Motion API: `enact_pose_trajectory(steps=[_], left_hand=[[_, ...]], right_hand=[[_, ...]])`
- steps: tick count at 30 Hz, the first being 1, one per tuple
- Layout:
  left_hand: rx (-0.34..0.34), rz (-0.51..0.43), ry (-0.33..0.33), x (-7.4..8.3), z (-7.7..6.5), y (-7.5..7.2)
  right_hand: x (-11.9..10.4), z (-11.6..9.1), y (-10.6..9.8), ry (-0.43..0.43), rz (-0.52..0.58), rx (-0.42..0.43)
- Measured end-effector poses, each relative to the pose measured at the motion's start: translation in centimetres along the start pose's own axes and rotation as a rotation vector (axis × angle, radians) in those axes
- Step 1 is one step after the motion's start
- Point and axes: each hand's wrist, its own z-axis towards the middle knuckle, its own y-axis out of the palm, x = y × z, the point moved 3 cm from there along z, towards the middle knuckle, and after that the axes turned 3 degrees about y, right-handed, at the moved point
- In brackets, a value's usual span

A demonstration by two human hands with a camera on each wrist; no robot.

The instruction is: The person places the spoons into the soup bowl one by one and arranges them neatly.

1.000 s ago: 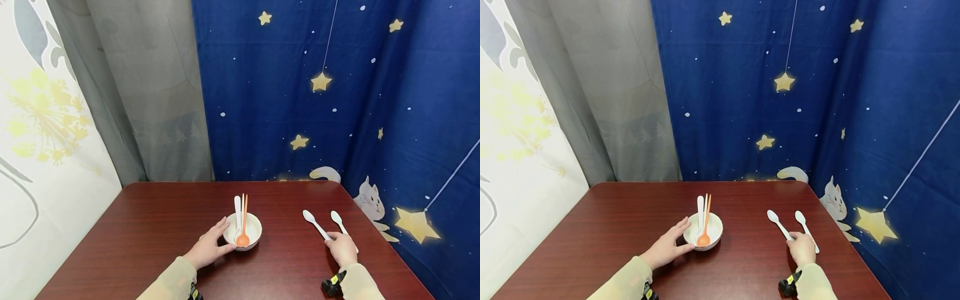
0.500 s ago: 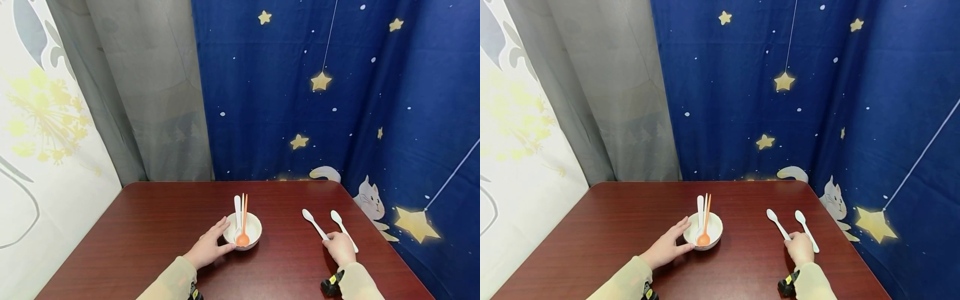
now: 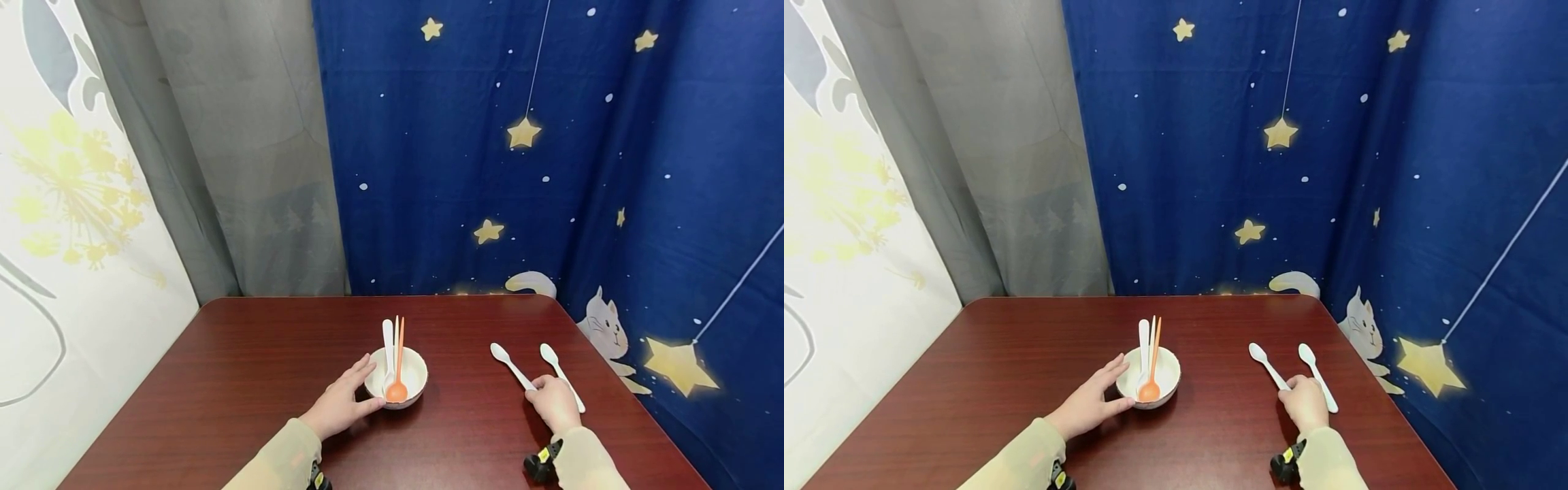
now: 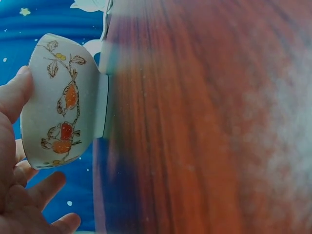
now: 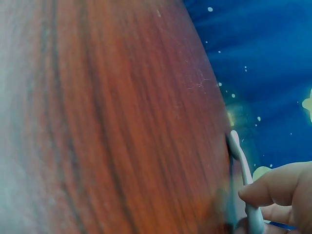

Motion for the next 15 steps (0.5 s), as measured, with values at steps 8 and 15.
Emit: enact_pose_trajectory(steps=[8,15], left_hand=[[0.009,0.011,0.014,-0.1,0.0,0.0],[0.004,0.003,0.011,0.0,0.0,-0.1]], right_hand=[[0.4,0.1,0.3,0.102,0.275,-0.07],[1.1,0.2,0.6,0.246,0.671,-0.095]])
